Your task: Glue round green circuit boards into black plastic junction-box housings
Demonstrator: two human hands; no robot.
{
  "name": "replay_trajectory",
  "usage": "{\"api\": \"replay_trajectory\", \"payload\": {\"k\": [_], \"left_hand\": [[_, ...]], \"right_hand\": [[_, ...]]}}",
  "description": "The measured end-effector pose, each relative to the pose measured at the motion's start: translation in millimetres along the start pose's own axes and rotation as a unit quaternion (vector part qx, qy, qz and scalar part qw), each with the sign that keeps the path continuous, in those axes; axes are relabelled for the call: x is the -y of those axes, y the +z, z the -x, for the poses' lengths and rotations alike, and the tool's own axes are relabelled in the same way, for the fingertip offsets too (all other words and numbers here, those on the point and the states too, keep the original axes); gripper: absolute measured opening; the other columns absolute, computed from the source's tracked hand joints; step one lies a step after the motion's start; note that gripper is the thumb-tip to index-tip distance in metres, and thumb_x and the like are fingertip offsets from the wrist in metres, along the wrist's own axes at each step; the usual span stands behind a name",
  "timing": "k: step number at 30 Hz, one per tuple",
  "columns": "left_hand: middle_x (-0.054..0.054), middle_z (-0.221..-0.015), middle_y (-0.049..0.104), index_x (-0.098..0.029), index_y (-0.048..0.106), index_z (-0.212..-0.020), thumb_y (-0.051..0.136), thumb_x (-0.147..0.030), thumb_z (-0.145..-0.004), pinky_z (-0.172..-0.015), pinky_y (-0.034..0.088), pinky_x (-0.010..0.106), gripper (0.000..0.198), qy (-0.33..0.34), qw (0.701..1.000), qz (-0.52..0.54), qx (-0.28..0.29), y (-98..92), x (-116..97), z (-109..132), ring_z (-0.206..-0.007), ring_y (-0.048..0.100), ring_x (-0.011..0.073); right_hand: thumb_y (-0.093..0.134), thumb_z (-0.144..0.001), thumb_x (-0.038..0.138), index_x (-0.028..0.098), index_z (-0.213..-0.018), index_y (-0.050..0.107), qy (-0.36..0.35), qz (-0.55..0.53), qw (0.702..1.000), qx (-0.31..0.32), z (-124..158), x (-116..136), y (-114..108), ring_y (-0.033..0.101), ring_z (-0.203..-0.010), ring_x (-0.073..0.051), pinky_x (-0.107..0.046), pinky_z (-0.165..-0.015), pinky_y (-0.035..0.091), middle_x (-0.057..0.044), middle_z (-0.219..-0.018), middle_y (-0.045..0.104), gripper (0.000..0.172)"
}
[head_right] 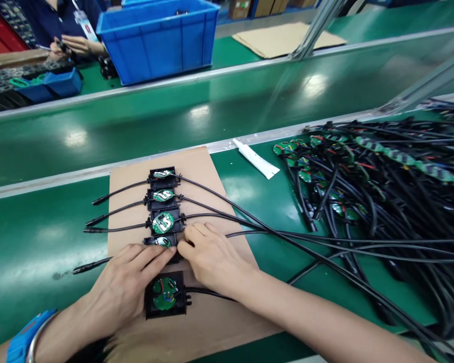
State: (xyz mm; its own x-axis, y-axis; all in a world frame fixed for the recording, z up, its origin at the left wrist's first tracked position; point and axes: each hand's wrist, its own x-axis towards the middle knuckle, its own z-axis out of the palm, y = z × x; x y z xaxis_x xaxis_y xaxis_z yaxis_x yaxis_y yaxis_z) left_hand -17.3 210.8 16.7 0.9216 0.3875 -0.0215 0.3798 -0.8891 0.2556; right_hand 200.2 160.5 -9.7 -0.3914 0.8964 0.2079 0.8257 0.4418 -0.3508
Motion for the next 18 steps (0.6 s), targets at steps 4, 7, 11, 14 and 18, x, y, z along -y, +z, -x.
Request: {"api": "replay_trajectory", "payload": {"k": [4, 7, 11, 14, 18], "left_hand": [[0.011, -0.116, 0.060, -0.011, 0.043, -0.136, 0.047, -0.002, -0.066, -0.077, 0.048, 0.039, 0.070, -0.007, 1.000, -0.017, 0.009, 2.8, 0, -2, -0.088, 0.052, 0.0242], [0.013, -0.115, 0.059, -0.009, 0.043, -0.136, 0.048, -0.004, -0.066, -0.073, 0.047, 0.040, 0.070, -0.015, 0.999, -0.024, 0.042, 3.7, -1, -5, -0.086, 0.051, 0.0251], [0.012, -0.118, 0.058, -0.013, 0.042, -0.137, 0.047, -0.003, -0.067, -0.079, 0.046, 0.042, 0.071, -0.024, 0.999, -0.003, 0.044, 1.2, -5, 0, -0.092, 0.050, 0.0258], [0.009, -0.122, 0.056, -0.017, 0.041, -0.138, 0.043, 0.001, -0.073, -0.088, 0.044, 0.040, 0.067, -0.005, 0.998, 0.061, -0.025, -5.2, 2, 7, -0.105, 0.048, 0.0250], [0.010, -0.117, 0.056, -0.019, 0.049, -0.126, 0.043, -0.005, -0.086, -0.090, 0.043, 0.040, 0.043, -0.062, 0.979, 0.087, -0.172, -13.0, 35, 2, -0.107, 0.048, 0.0237]], "right_hand": [[0.042, -0.090, 0.012, 0.013, -0.082, 0.061, 0.039, -0.097, 0.994, -0.019, -2, 0, -5, 0.044, -0.082, -0.018, -0.032, -0.075, 0.039, -0.007, -0.084, 0.053, 0.021], [0.038, -0.089, 0.007, 0.012, -0.080, 0.060, 0.036, -0.119, 0.991, -0.043, -5, 1, 0, 0.044, -0.079, -0.017, -0.030, -0.072, 0.038, -0.007, -0.081, 0.054, 0.025], [0.040, -0.086, 0.005, 0.014, -0.069, 0.056, 0.018, -0.129, 0.990, -0.048, -8, -1, 0, 0.042, -0.070, -0.015, -0.028, -0.065, 0.035, -0.004, -0.073, 0.053, 0.026], [0.047, -0.088, 0.010, 0.017, -0.077, 0.062, 0.006, -0.164, 0.986, -0.022, -10, -11, -13, 0.049, -0.074, -0.015, -0.028, -0.070, 0.039, -0.003, -0.075, 0.058, 0.020], [0.050, -0.087, 0.013, 0.016, -0.102, 0.062, 0.023, -0.115, 0.990, -0.072, -23, -32, -22, 0.052, -0.091, -0.020, -0.035, -0.083, 0.043, -0.007, -0.095, 0.063, 0.019]]}}
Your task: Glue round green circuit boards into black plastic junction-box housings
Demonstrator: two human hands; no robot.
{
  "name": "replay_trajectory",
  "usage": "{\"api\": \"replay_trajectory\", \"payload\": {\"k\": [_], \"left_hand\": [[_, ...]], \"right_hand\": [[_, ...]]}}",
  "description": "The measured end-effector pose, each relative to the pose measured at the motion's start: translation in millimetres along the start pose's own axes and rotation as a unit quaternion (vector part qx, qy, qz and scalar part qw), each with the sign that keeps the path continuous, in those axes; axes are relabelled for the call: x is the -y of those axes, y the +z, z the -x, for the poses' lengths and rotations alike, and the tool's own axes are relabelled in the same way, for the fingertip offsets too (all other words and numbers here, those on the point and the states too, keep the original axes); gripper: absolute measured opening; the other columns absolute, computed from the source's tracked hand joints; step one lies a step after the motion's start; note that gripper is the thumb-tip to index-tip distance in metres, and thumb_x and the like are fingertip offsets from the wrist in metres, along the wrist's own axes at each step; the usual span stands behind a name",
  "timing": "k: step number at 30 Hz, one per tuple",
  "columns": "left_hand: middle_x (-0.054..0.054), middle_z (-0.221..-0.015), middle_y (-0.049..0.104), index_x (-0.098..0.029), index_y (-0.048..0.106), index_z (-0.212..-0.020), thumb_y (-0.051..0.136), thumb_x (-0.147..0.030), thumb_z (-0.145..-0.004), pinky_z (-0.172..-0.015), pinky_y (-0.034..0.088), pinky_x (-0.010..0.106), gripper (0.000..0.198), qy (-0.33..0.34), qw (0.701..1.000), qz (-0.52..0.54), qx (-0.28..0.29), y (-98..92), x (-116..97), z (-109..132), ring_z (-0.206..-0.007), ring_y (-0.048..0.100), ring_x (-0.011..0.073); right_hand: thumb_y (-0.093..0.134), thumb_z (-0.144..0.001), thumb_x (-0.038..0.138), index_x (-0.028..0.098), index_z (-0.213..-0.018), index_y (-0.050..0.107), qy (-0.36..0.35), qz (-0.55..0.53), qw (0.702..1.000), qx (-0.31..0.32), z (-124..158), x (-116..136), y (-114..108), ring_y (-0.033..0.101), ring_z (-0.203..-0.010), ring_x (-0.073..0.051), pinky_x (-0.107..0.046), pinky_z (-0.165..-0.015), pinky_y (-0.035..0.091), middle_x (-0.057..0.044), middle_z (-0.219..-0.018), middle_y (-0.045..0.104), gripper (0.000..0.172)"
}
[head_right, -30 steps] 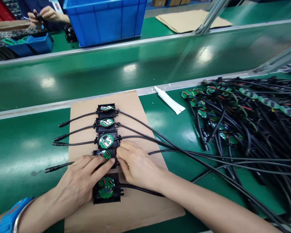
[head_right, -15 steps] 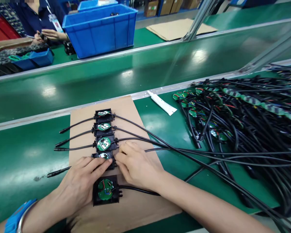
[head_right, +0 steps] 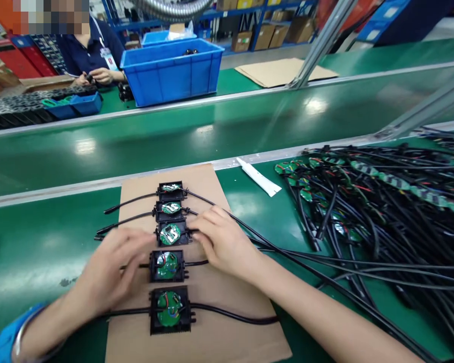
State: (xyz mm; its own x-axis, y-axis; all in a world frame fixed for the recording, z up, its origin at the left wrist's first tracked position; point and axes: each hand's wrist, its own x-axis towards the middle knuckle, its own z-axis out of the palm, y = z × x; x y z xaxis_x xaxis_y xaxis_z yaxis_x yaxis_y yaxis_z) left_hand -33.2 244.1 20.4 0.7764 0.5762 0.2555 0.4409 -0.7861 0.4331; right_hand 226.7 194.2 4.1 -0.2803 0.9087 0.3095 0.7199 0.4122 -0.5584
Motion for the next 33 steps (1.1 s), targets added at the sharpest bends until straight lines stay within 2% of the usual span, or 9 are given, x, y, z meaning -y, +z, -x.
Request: {"api": "replay_trajectory", "payload": {"k": [1, 4, 6, 9, 13, 17, 23, 27, 33], "left_hand": [[0.010, -0.112, 0.057, -0.017, 0.053, -0.118, 0.047, -0.009, -0.087, -0.089, 0.044, 0.042, 0.032, -0.024, 1.000, -0.013, -0.006, -0.4, 9, -5, -0.105, 0.049, 0.0246], [0.008, -0.096, 0.060, -0.016, 0.056, -0.093, 0.050, -0.017, -0.091, -0.082, 0.047, 0.042, 0.007, -0.057, 0.997, -0.021, 0.052, 1.3, 29, -18, -0.093, 0.054, 0.0241], [0.006, -0.090, 0.062, -0.017, 0.054, -0.091, 0.044, -0.018, -0.094, -0.076, 0.049, 0.037, 0.010, -0.059, 0.996, 0.004, 0.062, 0.4, 30, -20, -0.085, 0.057, 0.0206], [0.004, -0.094, 0.063, -0.019, 0.054, -0.101, 0.041, -0.019, -0.096, -0.072, 0.050, 0.031, 0.014, -0.064, 0.997, 0.030, 0.035, -6.4, 20, -19, -0.083, 0.060, 0.0172], [0.002, -0.089, 0.064, -0.020, 0.057, -0.100, 0.040, -0.022, -0.096, -0.067, 0.051, 0.029, 0.018, -0.067, 0.997, 0.006, 0.042, -10.9, 9, -20, -0.078, 0.062, 0.0171], [0.004, -0.087, 0.064, -0.019, 0.059, -0.097, 0.037, -0.023, -0.097, -0.062, 0.052, 0.030, 0.022, -0.065, 0.995, -0.047, 0.065, -1.5, 10, -26, -0.073, 0.063, 0.0182], [0.004, -0.088, 0.066, -0.019, 0.059, -0.100, 0.037, -0.022, -0.096, -0.058, 0.053, 0.032, 0.022, -0.078, 0.991, -0.074, 0.081, 6.8, 13, -30, -0.073, 0.064, 0.0209], [0.005, -0.092, 0.068, -0.018, 0.061, -0.097, 0.041, -0.020, -0.094, -0.067, 0.055, 0.034, 0.020, -0.075, 0.994, -0.026, 0.070, 4.6, 15, -29, -0.080, 0.066, 0.0207], [0.003, -0.091, 0.070, -0.019, 0.064, -0.095, 0.050, -0.017, -0.091, -0.069, 0.055, 0.034, 0.015, -0.070, 0.995, -0.001, 0.068, -0.3, 19, -32, -0.080, 0.067, 0.0202]], "right_hand": [[0.052, -0.086, 0.013, 0.015, -0.105, 0.060, 0.007, 0.020, 1.000, -0.005, -3, -5, 2, 0.052, -0.093, -0.021, -0.037, -0.083, 0.043, -0.008, -0.097, 0.063, 0.021], [0.053, -0.084, 0.014, 0.015, -0.102, 0.056, 0.024, 0.029, 0.999, 0.010, -7, -16, 10, 0.054, -0.088, -0.021, -0.036, -0.079, 0.045, -0.007, -0.091, 0.062, 0.019], [0.051, -0.087, 0.015, 0.016, -0.100, 0.053, 0.023, 0.000, 1.000, -0.012, -3, -16, 12, 0.055, -0.085, -0.017, -0.032, -0.077, 0.047, -0.006, -0.090, 0.061, 0.013], [0.047, -0.092, 0.016, 0.016, -0.101, 0.052, 0.002, -0.016, 0.999, -0.037, 4, -6, 3, 0.057, -0.082, -0.014, -0.027, -0.073, 0.047, -0.005, -0.089, 0.061, 0.010], [0.040, -0.095, 0.018, 0.016, -0.090, 0.055, -0.011, 0.049, 0.998, 0.026, 2, 14, -14, 0.054, -0.068, -0.014, -0.027, -0.061, 0.041, -0.004, -0.076, 0.058, 0.016], [0.037, -0.095, 0.021, 0.016, -0.078, 0.055, 0.006, 0.132, 0.988, 0.082, -9, 27, -12, 0.054, -0.062, -0.017, -0.030, -0.054, 0.033, -0.005, -0.070, 0.057, 0.025], [0.047, -0.083, 0.010, 0.017, -0.076, 0.054, 0.032, 0.211, 0.965, 0.154, -24, 40, -1, 0.049, -0.050, -0.017, -0.031, -0.048, 0.015, -0.005, -0.065, 0.060, 0.012], [0.050, -0.082, 0.016, 0.018, -0.080, 0.054, 0.053, 0.209, 0.962, 0.169, -30, 46, -2, 0.051, -0.047, -0.017, -0.031, -0.048, 0.011, -0.004, -0.065, 0.061, 0.005], [0.048, -0.085, 0.020, 0.015, -0.095, 0.060, 0.053, 0.175, 0.961, 0.207, -34, 45, 7, 0.054, -0.052, -0.018, -0.031, -0.049, 0.013, -0.006, -0.070, 0.066, 0.017]]}}
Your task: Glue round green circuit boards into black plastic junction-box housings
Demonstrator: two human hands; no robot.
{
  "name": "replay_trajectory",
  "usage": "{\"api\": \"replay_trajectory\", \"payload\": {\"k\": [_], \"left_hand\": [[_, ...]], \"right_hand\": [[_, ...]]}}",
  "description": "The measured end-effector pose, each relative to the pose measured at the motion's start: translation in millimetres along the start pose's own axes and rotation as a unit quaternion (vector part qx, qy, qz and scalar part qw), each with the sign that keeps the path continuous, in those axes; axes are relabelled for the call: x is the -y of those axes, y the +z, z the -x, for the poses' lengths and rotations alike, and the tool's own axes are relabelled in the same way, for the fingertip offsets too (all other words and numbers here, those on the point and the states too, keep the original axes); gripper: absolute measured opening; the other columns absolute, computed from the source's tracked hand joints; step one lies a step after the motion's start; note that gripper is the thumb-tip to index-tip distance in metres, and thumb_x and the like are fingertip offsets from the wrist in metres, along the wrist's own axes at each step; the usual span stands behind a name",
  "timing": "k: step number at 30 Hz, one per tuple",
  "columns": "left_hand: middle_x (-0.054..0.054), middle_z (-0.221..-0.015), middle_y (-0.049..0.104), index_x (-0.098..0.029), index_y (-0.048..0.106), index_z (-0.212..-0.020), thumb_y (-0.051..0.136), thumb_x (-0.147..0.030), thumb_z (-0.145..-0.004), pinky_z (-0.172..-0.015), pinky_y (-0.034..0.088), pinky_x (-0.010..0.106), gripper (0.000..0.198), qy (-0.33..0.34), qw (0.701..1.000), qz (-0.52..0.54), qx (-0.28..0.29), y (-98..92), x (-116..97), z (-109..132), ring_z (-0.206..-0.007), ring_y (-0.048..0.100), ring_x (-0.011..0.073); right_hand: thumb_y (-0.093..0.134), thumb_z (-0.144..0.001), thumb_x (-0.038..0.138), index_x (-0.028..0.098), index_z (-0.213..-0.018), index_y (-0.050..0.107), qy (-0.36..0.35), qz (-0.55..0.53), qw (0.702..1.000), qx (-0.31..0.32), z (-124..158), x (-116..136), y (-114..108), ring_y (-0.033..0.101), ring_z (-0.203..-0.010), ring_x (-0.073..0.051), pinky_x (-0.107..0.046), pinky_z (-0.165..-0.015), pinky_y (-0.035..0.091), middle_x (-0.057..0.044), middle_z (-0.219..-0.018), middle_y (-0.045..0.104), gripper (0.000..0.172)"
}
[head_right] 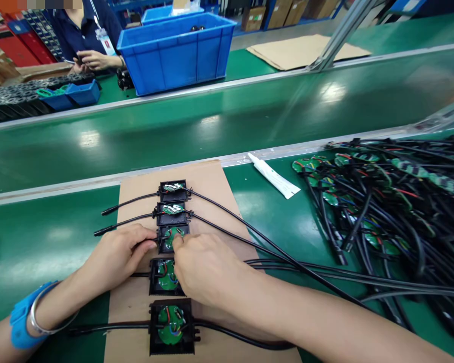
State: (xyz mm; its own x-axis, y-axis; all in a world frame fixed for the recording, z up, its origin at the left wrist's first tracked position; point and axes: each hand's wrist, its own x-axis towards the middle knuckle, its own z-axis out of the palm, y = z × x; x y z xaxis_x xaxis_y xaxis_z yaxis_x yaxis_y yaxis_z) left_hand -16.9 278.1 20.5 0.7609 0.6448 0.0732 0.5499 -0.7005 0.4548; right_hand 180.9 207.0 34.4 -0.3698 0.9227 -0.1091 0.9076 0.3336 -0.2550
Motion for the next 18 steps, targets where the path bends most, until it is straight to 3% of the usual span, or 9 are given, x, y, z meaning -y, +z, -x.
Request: {"api": "replay_trajectory", "payload": {"k": [4, 8, 14, 18], "left_hand": [[0.002, -0.081, 0.066, -0.018, 0.063, -0.091, 0.048, -0.015, -0.090, -0.062, 0.052, 0.031, 0.016, 0.034, 0.999, -0.021, -0.028, 1.1, 1, 1, -0.073, 0.063, 0.0186], [0.003, -0.073, 0.058, -0.017, 0.060, -0.087, 0.039, -0.008, -0.090, -0.053, 0.046, 0.029, 0.022, 0.081, 0.988, -0.121, -0.047, 6.7, 0, 6, -0.063, 0.054, 0.0174], [0.005, -0.073, 0.057, -0.018, 0.051, -0.077, 0.041, 0.002, -0.077, -0.048, 0.043, 0.029, 0.022, 0.150, 0.948, -0.276, 0.044, 6.3, -12, 3, -0.063, 0.051, 0.0204], [0.005, -0.076, 0.059, -0.017, 0.052, -0.079, 0.047, 0.000, -0.076, -0.050, 0.047, 0.031, 0.018, 0.161, 0.934, -0.306, 0.094, 1.9, -13, -3, -0.066, 0.055, 0.0217]], "right_hand": [[0.047, -0.084, 0.014, 0.013, -0.086, 0.060, -0.036, -0.002, 0.999, 0.021, -4, 1, 4, 0.053, -0.052, -0.017, -0.032, -0.049, 0.015, -0.007, -0.069, 0.065, 0.014], [0.047, -0.084, 0.015, 0.013, -0.088, 0.060, -0.030, -0.014, 0.999, 0.008, -3, 0, 5, 0.055, -0.053, -0.018, -0.032, -0.050, 0.017, -0.008, -0.071, 0.066, 0.014], [0.047, -0.085, 0.015, 0.012, -0.091, 0.060, -0.032, -0.021, 0.999, -0.012, -1, 0, 14, 0.053, -0.053, -0.017, -0.031, -0.049, 0.019, -0.007, -0.070, 0.064, 0.014], [0.048, -0.082, 0.014, 0.011, -0.086, 0.059, -0.031, -0.020, 0.999, -0.006, -4, 3, 11, 0.053, -0.053, -0.016, -0.031, -0.050, 0.023, -0.008, -0.069, 0.065, 0.012]]}}
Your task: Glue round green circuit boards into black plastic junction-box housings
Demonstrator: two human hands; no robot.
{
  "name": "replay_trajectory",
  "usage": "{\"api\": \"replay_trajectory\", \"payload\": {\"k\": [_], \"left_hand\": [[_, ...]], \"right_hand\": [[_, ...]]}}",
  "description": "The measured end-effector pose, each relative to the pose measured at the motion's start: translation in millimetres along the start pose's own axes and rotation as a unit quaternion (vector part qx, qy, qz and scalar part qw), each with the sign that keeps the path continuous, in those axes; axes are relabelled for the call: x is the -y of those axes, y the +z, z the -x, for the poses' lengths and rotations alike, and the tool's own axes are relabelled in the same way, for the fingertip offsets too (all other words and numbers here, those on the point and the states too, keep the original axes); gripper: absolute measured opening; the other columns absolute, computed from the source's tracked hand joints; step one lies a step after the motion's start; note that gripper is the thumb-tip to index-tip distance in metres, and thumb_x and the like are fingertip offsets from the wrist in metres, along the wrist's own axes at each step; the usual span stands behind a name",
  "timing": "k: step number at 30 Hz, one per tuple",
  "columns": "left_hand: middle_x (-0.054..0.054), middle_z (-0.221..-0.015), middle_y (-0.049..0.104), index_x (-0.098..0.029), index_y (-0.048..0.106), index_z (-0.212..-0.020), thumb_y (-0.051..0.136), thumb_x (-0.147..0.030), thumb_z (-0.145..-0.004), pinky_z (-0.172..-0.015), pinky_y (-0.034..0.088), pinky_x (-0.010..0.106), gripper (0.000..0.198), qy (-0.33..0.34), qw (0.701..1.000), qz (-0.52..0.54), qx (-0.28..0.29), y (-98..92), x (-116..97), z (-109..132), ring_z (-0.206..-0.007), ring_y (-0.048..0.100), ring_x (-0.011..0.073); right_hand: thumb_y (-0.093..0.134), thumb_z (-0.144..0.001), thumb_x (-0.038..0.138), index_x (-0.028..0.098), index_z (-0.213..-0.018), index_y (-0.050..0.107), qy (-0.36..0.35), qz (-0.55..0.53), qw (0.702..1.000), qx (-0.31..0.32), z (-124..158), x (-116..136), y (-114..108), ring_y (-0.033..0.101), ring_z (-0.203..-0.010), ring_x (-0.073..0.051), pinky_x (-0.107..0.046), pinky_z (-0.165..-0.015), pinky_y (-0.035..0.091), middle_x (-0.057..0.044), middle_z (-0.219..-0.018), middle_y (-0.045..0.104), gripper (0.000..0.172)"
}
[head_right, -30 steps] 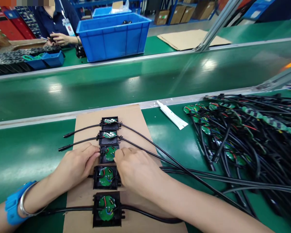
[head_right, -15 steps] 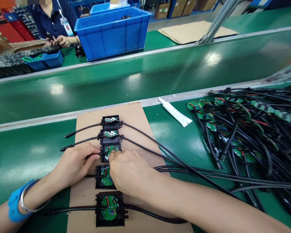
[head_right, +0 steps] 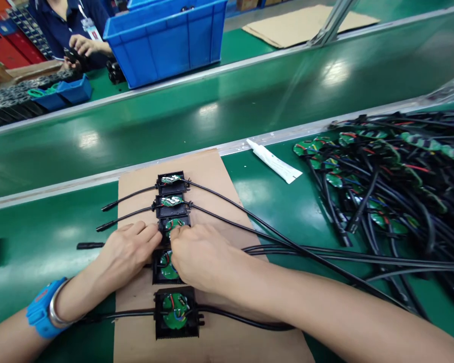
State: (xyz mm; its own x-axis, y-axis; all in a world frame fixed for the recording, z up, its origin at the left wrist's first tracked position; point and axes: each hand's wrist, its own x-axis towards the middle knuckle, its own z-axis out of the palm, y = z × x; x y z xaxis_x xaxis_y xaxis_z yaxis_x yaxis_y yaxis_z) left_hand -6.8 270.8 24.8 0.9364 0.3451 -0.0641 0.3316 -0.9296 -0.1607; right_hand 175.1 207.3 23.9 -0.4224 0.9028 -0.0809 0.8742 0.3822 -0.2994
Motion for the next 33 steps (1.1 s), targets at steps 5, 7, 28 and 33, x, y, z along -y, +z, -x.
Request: {"api": "replay_trajectory", "payload": {"k": [5, 7, 28, 33], "left_hand": [[0.007, -0.088, 0.064, -0.015, 0.060, -0.085, 0.049, -0.010, -0.085, -0.068, 0.055, 0.037, 0.013, -0.072, 0.991, 0.088, -0.064, -4.1, 6, 3, -0.077, 0.060, 0.0219], [0.009, -0.097, 0.064, -0.014, 0.063, -0.091, 0.046, -0.015, -0.090, -0.076, 0.054, 0.037, 0.016, -0.100, 0.979, 0.134, -0.118, -5.6, 4, 3, -0.086, 0.060, 0.0217], [0.009, -0.095, 0.063, -0.013, 0.057, -0.112, 0.043, -0.010, -0.086, -0.079, 0.051, 0.041, 0.030, -0.007, 0.967, 0.250, -0.050, 1.5, -11, -7, -0.088, 0.058, 0.0241], [0.010, -0.102, 0.061, -0.012, 0.045, -0.133, 0.046, -0.011, -0.079, -0.079, 0.051, 0.041, 0.054, -0.015, 0.969, 0.244, -0.024, 2.0, -16, -12, -0.088, 0.056, 0.0246]], "right_hand": [[0.048, -0.083, 0.021, 0.015, -0.086, 0.060, 0.053, -0.070, 0.996, 0.023, 3, -7, -16, 0.060, -0.066, -0.018, -0.029, -0.054, 0.030, -0.009, -0.080, 0.069, 0.014], [0.051, -0.081, 0.023, 0.017, -0.094, 0.060, 0.066, -0.132, 0.989, 0.026, 9, -15, -20, 0.059, -0.068, -0.017, -0.026, -0.056, 0.034, -0.004, -0.079, 0.068, 0.017], [0.035, -0.091, 0.018, 0.017, -0.080, 0.046, 0.063, -0.077, 0.994, -0.044, 16, -48, 5, 0.050, -0.061, -0.015, -0.027, -0.058, 0.033, -0.003, -0.070, 0.055, 0.016], [0.041, -0.084, 0.011, 0.015, -0.088, 0.052, 0.044, -0.035, 0.998, 0.028, 8, -47, -6, 0.055, -0.066, -0.016, -0.027, -0.060, 0.034, -0.006, -0.076, 0.060, 0.012]]}}
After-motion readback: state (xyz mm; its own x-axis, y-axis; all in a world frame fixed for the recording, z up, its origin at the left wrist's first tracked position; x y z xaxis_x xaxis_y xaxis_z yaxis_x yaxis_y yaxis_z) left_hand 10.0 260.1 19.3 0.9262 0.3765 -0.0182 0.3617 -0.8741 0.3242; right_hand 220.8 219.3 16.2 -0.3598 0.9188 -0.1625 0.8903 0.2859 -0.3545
